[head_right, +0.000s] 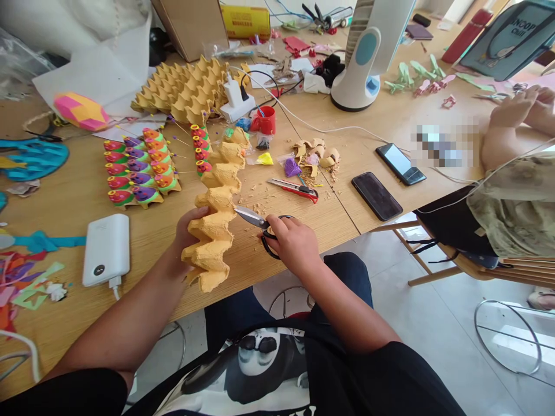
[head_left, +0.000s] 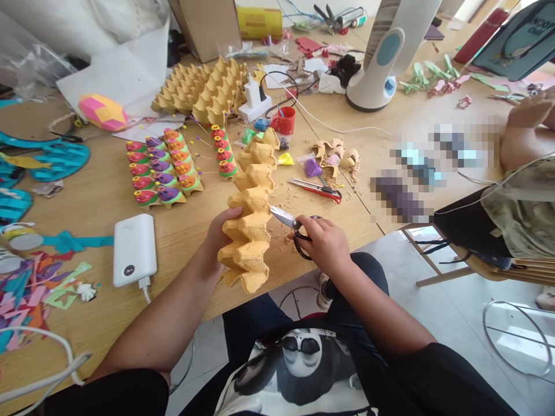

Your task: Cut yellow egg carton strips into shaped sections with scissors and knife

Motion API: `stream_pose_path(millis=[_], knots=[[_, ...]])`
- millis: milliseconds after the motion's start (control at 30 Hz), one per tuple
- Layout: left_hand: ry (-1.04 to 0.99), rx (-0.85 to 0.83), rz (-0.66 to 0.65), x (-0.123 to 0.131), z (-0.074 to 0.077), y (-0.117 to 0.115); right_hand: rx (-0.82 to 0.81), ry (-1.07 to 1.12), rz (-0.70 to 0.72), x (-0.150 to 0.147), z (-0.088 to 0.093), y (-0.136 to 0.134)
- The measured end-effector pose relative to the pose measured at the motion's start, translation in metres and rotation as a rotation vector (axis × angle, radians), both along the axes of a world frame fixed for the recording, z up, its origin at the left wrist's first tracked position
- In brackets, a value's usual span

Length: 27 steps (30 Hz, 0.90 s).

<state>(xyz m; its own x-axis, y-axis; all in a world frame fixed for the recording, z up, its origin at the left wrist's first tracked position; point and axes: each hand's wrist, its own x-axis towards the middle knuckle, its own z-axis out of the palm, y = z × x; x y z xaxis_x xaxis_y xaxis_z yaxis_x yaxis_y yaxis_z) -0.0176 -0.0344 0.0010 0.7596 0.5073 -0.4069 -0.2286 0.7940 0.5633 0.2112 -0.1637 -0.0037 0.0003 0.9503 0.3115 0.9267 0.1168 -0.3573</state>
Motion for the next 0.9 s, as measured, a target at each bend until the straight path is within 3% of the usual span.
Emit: stream_pose_path(millis=[467, 700, 900], knots=[[0.024, -0.016, 0.045, -0.002, -0.006, 0.000, -0.055, 0.200, 0.012, -0.009, -0.011, 0.006], [0.029, -0.007, 0.056, 0.000, -0.002, 0.000, -0.192, 0.478, 0.091, -0.011, -0.001, 0.004], [0.014, -0.048, -0.005, -0.003, -0.003, -0.004, -0.068, 0.334, 0.012, -0.012, -0.001, 0.002]])
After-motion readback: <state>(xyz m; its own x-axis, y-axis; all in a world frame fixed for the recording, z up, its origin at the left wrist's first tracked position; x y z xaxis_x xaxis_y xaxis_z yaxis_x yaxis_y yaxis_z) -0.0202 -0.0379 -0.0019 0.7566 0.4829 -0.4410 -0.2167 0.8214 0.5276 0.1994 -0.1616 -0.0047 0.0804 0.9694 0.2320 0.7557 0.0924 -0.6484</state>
